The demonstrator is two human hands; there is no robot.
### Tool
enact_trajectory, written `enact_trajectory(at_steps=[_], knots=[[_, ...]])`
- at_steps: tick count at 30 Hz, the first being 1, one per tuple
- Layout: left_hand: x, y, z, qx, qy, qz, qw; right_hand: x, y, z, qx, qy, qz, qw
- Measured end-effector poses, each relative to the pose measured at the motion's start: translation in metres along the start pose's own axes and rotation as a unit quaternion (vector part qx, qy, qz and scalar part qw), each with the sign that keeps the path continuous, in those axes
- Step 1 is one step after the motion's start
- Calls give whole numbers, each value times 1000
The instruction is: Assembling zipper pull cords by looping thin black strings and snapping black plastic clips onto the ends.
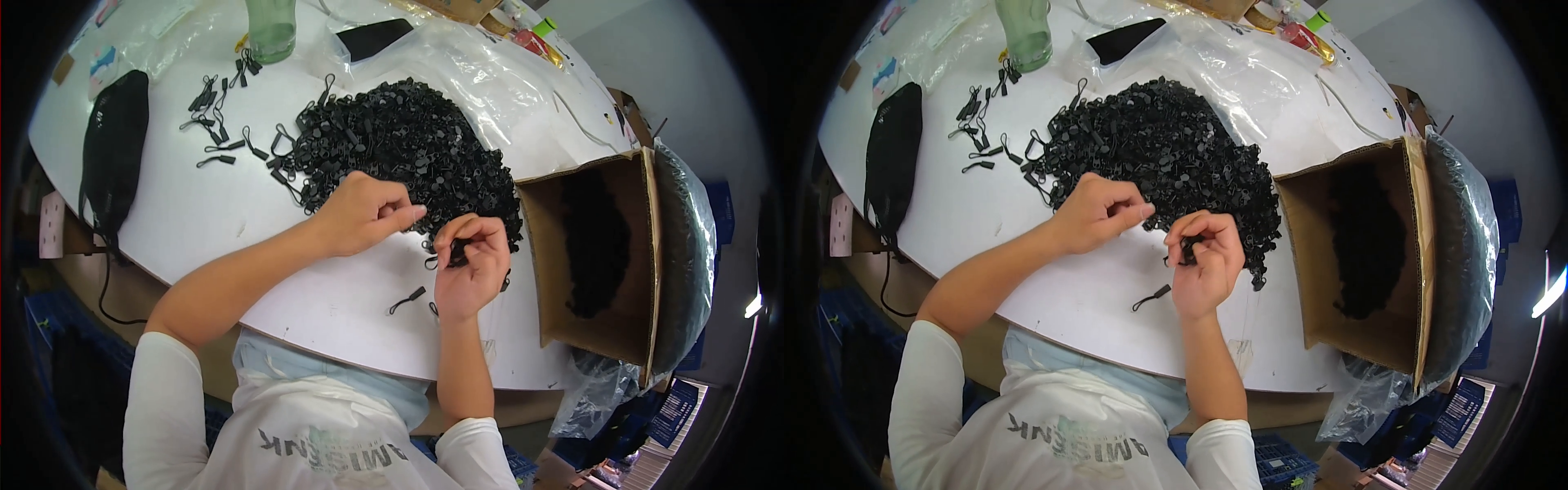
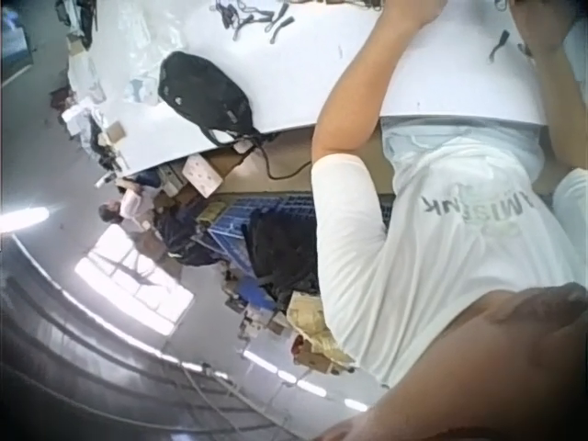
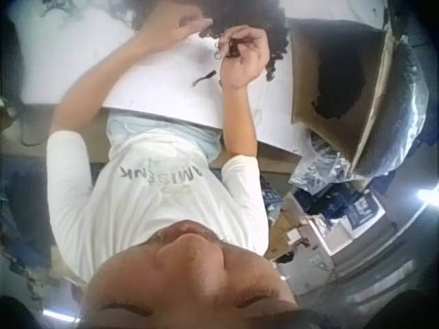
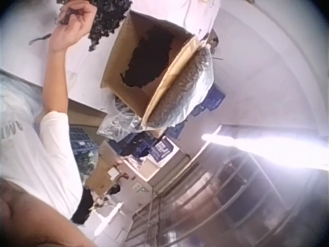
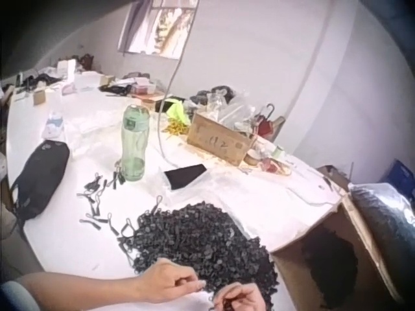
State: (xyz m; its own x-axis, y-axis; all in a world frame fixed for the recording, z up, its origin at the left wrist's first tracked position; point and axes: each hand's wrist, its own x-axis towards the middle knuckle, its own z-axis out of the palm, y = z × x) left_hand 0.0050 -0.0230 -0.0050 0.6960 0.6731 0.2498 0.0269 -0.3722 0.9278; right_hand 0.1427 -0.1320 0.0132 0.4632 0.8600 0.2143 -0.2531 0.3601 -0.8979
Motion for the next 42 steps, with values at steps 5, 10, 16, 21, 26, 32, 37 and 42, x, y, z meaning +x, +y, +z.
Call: enact_trajectory(at_steps=[5,10,16,21,26,32,37,42], knots=[[-6,5,5,-67,-25,96,993,-7,-3,10,-8,87,17,996],[-1,7,5,50,9,251,967,-4,9,8,-27,78,68,994],[-7,14,15,135,5,207,969,-5,10,8,-108,58,70,990],[-10,17,16,241,58,256,934,-9,17,13,-181,18,37,983],[-11,14,13,221,66,297,927,-14,3,20,-226,-8,61,972],[-5,6,13,59,40,105,992,-7,-4,14,-186,36,79,979],[-4,14,18,-60,35,19,997,-4,-13,-5,21,56,27,998],[-11,14,25,-145,-26,-119,982,5,-2,27,176,91,2,980]])
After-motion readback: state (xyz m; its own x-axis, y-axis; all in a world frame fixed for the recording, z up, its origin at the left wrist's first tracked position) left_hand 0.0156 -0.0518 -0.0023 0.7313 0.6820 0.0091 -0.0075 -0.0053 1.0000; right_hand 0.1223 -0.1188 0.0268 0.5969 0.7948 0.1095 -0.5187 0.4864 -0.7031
